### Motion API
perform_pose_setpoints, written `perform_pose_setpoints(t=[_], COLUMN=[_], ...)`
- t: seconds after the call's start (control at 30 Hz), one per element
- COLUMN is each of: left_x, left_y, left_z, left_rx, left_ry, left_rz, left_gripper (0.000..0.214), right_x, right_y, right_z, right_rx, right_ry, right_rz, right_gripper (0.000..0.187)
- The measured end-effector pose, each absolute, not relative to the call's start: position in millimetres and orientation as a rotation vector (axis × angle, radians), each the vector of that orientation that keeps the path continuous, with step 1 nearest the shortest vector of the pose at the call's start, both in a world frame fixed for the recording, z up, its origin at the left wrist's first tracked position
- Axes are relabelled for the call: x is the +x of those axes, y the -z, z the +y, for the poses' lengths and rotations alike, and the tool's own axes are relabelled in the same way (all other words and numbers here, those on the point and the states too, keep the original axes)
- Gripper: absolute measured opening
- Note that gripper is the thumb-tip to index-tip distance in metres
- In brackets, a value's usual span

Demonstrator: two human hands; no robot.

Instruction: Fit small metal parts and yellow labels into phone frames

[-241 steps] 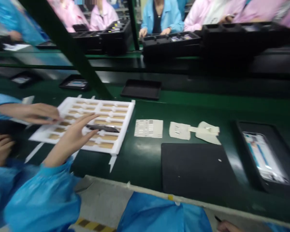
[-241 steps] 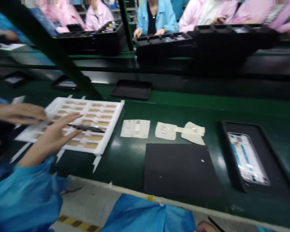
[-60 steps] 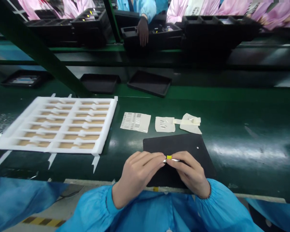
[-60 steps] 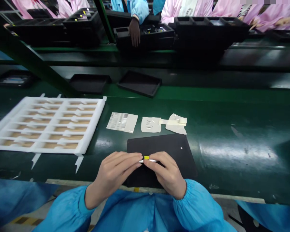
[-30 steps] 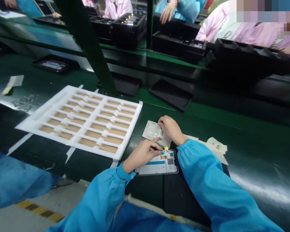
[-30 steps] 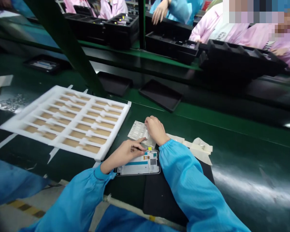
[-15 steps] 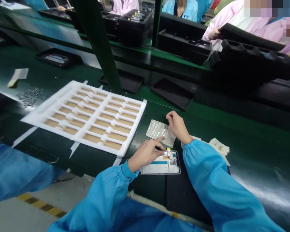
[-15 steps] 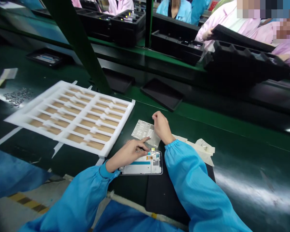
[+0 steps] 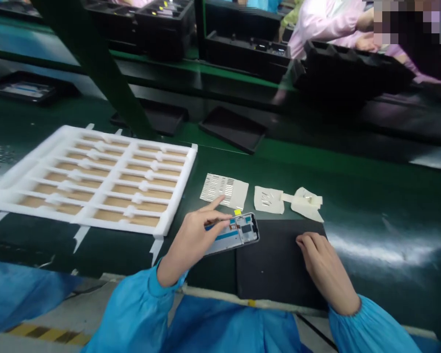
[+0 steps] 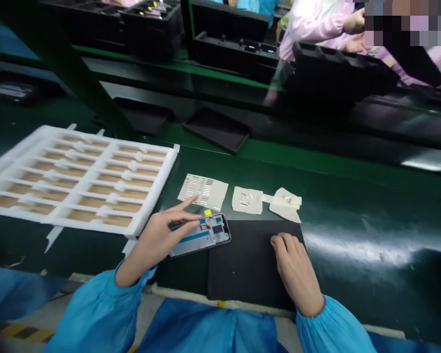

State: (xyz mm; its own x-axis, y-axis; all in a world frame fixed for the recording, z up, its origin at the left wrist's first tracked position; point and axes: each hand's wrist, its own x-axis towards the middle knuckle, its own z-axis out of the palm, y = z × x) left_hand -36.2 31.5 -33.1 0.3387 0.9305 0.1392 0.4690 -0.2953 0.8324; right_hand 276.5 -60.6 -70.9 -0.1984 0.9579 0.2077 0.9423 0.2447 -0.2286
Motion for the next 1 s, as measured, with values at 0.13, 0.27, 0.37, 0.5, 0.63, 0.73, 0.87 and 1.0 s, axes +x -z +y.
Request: perform_pose_setpoints(t=[0.13,0.27,0.37,0.5,0.63,0.73,0.87,1.0], left_x=[3,35,41,37,29,25,23,16], left_y=[26,28,29,26,23,22,23,26], left_z=[4,-17,-24,-27,-26,-28,-31,-30], left_rx=[2.281,2.603,2.647,2.687,2.765,2.791,2.785,2.691], left_ry=[-1.047,-1.049,-1.023,-0.919,-0.762,-0.766,-0.748,-0.835], left_rz=[1.174,0.996,0.945,0.980,1.029,0.963,0.878,0.827], left_gripper=[0.019,0.021,0.023,0.029,0.037,0.041,0.044,0.034], right_x=[288,290,287,284,282,274,251,233], right_y=[83,80,79,79,76,68,44,19], right_z=[-71,-72,-70,-63,-60,-65,-73,-70], right_rx=[-1.714,-1.726,-1.746,-1.785,-1.746,-1.635,-1.357,-1.126], right_ry=[-0.195,-0.290,-0.310,-0.356,-0.438,-0.512,-0.486,-0.395], right_rz=[-1.991,-1.785,-1.757,-1.744,-1.691,-1.519,-1.346,-1.573], right_gripper=[0.017,0.016,0.015,0.015,0.016,0.010,0.013,0.030])
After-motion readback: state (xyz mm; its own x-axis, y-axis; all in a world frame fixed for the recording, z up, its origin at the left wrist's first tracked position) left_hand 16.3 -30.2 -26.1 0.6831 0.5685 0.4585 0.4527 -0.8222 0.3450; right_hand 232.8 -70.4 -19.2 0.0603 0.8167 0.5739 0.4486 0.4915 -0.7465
